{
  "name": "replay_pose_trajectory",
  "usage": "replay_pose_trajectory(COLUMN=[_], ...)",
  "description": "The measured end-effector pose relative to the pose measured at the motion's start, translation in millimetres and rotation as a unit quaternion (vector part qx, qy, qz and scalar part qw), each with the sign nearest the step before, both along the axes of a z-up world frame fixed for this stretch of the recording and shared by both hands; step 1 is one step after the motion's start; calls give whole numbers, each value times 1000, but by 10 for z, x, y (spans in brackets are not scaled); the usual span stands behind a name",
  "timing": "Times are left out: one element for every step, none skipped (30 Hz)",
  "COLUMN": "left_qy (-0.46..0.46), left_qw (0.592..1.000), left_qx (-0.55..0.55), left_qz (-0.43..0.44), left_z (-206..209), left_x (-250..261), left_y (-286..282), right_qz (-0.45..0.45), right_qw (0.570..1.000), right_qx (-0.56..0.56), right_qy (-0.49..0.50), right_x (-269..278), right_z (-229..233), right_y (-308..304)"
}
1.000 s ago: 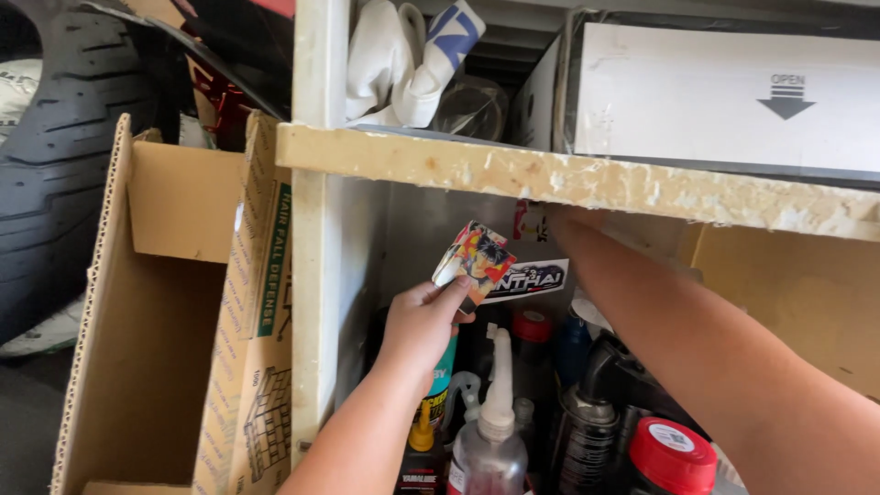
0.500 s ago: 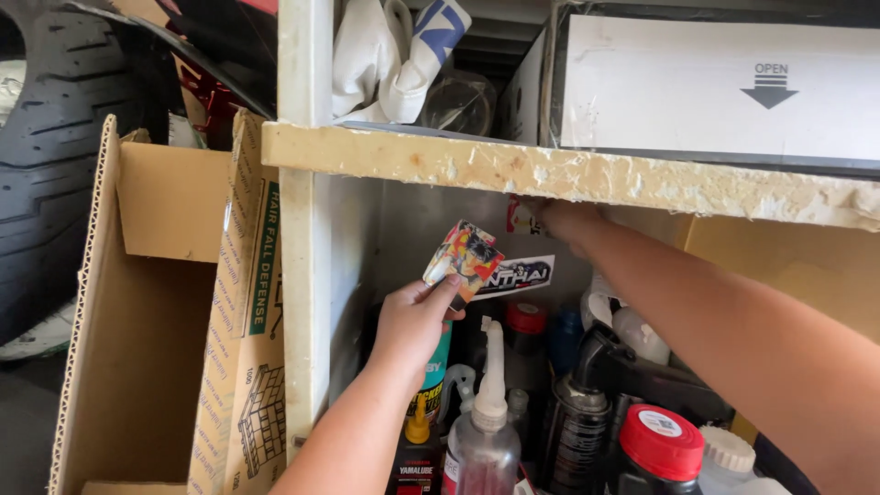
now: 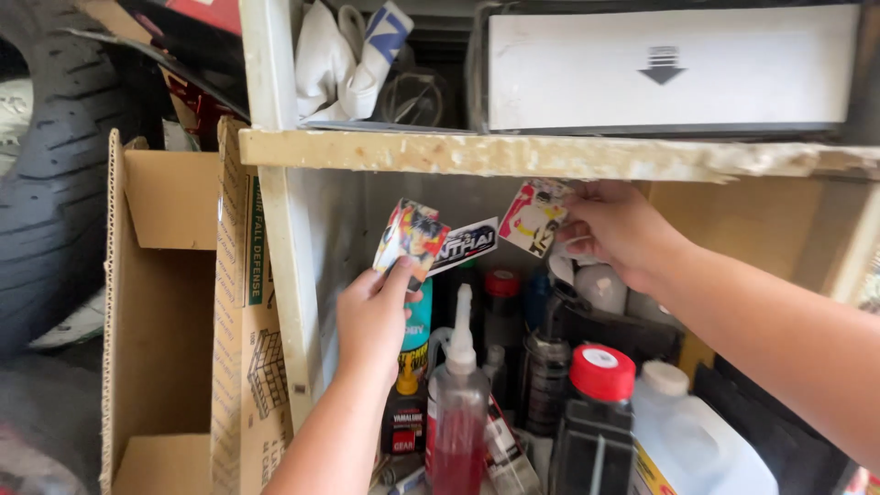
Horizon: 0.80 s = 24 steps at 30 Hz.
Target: Organize tools and parts in a garage storage cabinet.
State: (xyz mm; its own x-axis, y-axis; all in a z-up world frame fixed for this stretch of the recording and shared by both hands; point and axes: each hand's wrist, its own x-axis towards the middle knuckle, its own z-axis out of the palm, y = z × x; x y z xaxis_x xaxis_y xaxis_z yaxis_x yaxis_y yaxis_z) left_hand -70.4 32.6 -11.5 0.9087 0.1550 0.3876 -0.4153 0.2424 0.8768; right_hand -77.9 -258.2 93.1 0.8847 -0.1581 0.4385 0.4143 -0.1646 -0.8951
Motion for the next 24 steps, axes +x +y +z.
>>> replay_pose_trajectory(left_qy=[1,-1,-2,4,4,5,13,15,18,25,35,47,54,43,33,32,36,42,43,50,57,61,29,-3], left_qw=[1000,1000,999,1000,999,998,998,996,993,993,991,988,988,988,987,987,985,983,983,977,971,970,967,963], left_qx=[6,-14,-33,-28,-38,-50,-47,-60,-73,-70,-60,-50,-47,-35,-23,-23,-6,10,10,13,17,17,24,32], left_qz=[-1,5,10,8,-16,-41,-42,-64,-87,-89,-113,-137,-139,-146,-153,-158,-168,-177,-180,-206,-231,-234,-250,-268], left_z=[-6,-4,-3,-45,-94,-154,-234,-293,-352,-395,-441,-490,-520,-535,-546,-586,-625,-680,-732,-788,-846,-868,-892,-910], left_x=[-173,-347,-522,-692,-864,-1044,-1198,-1340,-1481,-1623,-1762,-1903,-2029,-2137,-2246,-2273,-2299,-2330,-2339,-2346,-2347,-2395,-2437,-2474], left_y=[1,8,16,-18,-52,-90,-171,-256,-343,-424,-505,-590,-659,-739,-817,-907,-995,-1080,-1170,-1251,-1331,-1391,-1452,-1512], right_qz=[-1,5,10,8,45,82,80,86,93,90,91,91,87,43,-1,-5,-23,-40,-44,-64,-83,-86,-73,-61], right_qw=[1000,999,995,994,992,987,987,986,986,986,987,988,988,992,994,994,996,997,997,996,994,994,994,994], right_qx=[6,51,95,101,119,136,140,138,135,139,132,124,129,119,108,108,87,65,65,60,55,56,66,78], right_qy=[1,14,27,33,24,16,23,22,21,27,22,18,24,18,12,11,13,18,19,29,39,43,43,43], right_x=[-242,-484,-726,-917,-1110,-1310,-1488,-1658,-1828,-1940,-2051,-2163,-2282,-2391,-2499,-2583,-2664,-2742,-2801,-2852,-2896,-2931,-2960,-2988], right_z=[-58,-113,-170,-273,-382,-491,-608,-700,-790,-863,-939,-1018,-1042,-1046,-1046,-1039,-1031,-1034,-1034,-1038,-1043,-1072,-1103,-1133], right_y=[-32,-57,-82,-124,-165,-207,-191,-179,-167,-159,-151,-147,-104,-70,-34,-41,-45,-45,-65,-76,-86,-129,-174,-218])
